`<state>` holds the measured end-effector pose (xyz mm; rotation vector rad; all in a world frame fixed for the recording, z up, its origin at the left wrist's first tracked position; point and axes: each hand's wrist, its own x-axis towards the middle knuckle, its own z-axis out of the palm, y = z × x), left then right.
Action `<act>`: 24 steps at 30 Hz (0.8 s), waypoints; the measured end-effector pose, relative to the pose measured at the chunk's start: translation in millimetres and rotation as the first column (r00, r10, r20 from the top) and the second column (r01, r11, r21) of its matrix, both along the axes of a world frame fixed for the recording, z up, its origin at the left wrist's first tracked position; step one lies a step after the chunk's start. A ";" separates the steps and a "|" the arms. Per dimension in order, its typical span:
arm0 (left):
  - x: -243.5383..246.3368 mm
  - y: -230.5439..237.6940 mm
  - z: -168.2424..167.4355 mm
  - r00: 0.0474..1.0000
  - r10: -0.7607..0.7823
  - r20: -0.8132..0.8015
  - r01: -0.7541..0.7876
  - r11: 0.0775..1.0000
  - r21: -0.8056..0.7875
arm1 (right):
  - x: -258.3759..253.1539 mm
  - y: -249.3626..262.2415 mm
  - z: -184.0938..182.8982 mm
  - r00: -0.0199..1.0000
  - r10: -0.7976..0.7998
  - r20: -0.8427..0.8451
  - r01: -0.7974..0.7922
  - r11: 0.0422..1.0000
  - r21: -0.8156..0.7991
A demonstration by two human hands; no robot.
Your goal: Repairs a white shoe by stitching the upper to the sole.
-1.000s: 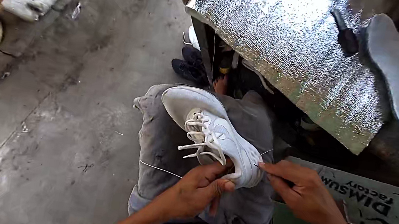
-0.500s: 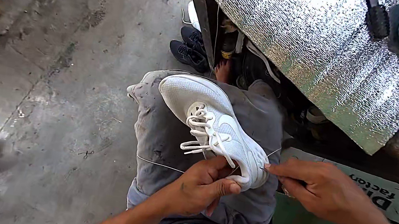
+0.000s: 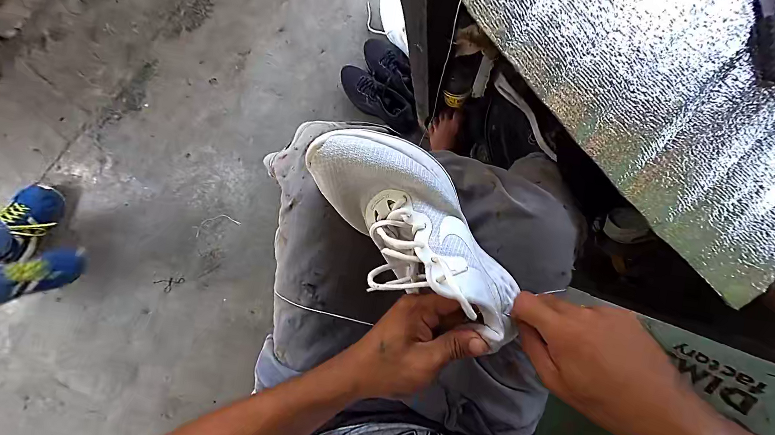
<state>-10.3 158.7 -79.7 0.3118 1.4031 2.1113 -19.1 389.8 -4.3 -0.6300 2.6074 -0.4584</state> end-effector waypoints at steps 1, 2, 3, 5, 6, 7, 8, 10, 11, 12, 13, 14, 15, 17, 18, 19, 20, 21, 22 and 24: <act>0.1 -1.6 -0.4 1.000 -0.007 -0.003 0.007 1.000 -0.006 | 1.6 -5.8 -0.9 1.000 -0.012 0.011 0.012 1.000 0.016; -0.9 -2.4 -0.8 1.000 -0.008 -0.015 0.008 1.000 -0.018 | 0.5 -9.6 -0.9 0.999 -0.023 0.026 0.022 0.999 0.025; -3.2 -2.3 -0.5 0.999 -0.014 -0.033 0.013 0.999 -0.030 | -2.9 -10.4 -0.5 0.998 -0.036 0.046 0.035 0.999 0.023; -3.7 -2.0 9.0 0.998 -0.044 -0.042 0.041 0.995 -0.090 | -12.0 -2.9 3.0 0.991 -0.049 0.121 0.053 0.998 -0.033; -4.3 -2.1 17.7 0.998 -0.063 -0.030 0.059 0.991 -0.124 | -19.7 4.6 5.0 0.991 -0.021 0.131 0.030 0.997 -0.068; -3.6 -4.1 27.7 0.997 -0.075 -0.015 0.072 0.987 -0.145 | -27.8 12.4 7.3 0.993 0.036 0.112 -0.025 0.995 -0.096; 0.8 -9.2 37.4 0.998 -0.056 -0.008 0.054 0.986 -0.156 | -33.9 19.1 8.9 0.992 0.107 0.074 -0.099 0.990 -0.100; 15.7 -38.5 46.6 0.992 0.065 -0.107 -0.082 0.983 -0.163 | -39.1 24.2 17.4 0.982 0.177 0.066 -0.172 0.982 -0.072; 20.7 -64.3 44.3 0.970 0.156 -0.187 -0.193 0.962 -0.194 | -38.8 25.1 22.6 0.980 0.180 0.078 -0.177 0.983 -0.053; 23.8 -96.2 38.7 0.931 0.242 -0.274 -0.319 0.904 -0.284 | -37.3 26.4 25.2 0.980 0.177 0.086 -0.174 0.984 -0.037; 25.1 -130.0 31.1 0.882 0.271 -0.386 -0.435 0.785 -0.442 | -35.1 27.9 26.2 0.981 0.167 0.102 -0.165 0.986 -0.027; 25.4 -160.6 25.4 0.852 0.182 -0.491 -0.496 0.583 -0.643 | -33.5 29.3 25.9 0.981 0.157 0.113 -0.155 0.988 -0.024; 25.3 -181.3 25.4 0.858 0.015 -0.513 -0.484 0.357 -0.799 | -32.0 30.3 24.7 0.981 0.150 0.124 -0.148 0.989 -0.025; 23.6 -175.6 43.2 0.852 -0.213 -0.479 -0.461 0.132 -0.878 | -32.1 30.1 22.6 0.980 0.149 0.135 -0.146 0.989 -0.029; 22.5 -153.2 54.5 0.805 -0.272 -0.527 -0.508 0.142 -0.849 | -33.6 28.5 22.6 0.980 0.148 0.135 -0.146 0.989 -0.025; 21.2 -122.1 65.6 0.744 -0.284 -0.605 -0.563 0.222 -0.796 | -34.8 26.1 23.5 0.979 0.151 0.135 -0.150 0.989 -0.017; 18.9 -88.5 73.3 0.680 -0.294 -0.672 -0.598 0.308 -0.740 | -35.1 23.0 24.6 0.978 0.158 0.135 -0.160 0.987 -0.001; 14.3 -57.3 76.6 0.628 -0.325 -0.707 -0.602 0.371 -0.706 | -34.7 19.3 25.1 0.978 0.169 0.125 -0.172 0.985 0.014; 6.8 -31.4 77.1 0.610 -0.389 -0.691 -0.568 0.393 -0.723 | -33.2 15.4 25.4 0.978 0.181 0.107 -0.185 0.982 0.024; -11.2 -1.5 82.0 0.663 -0.552 -0.507 -0.384 0.331 -0.862 | -27.8 10.3 26.1 0.979 0.196 0.056 -0.198 0.979 0.047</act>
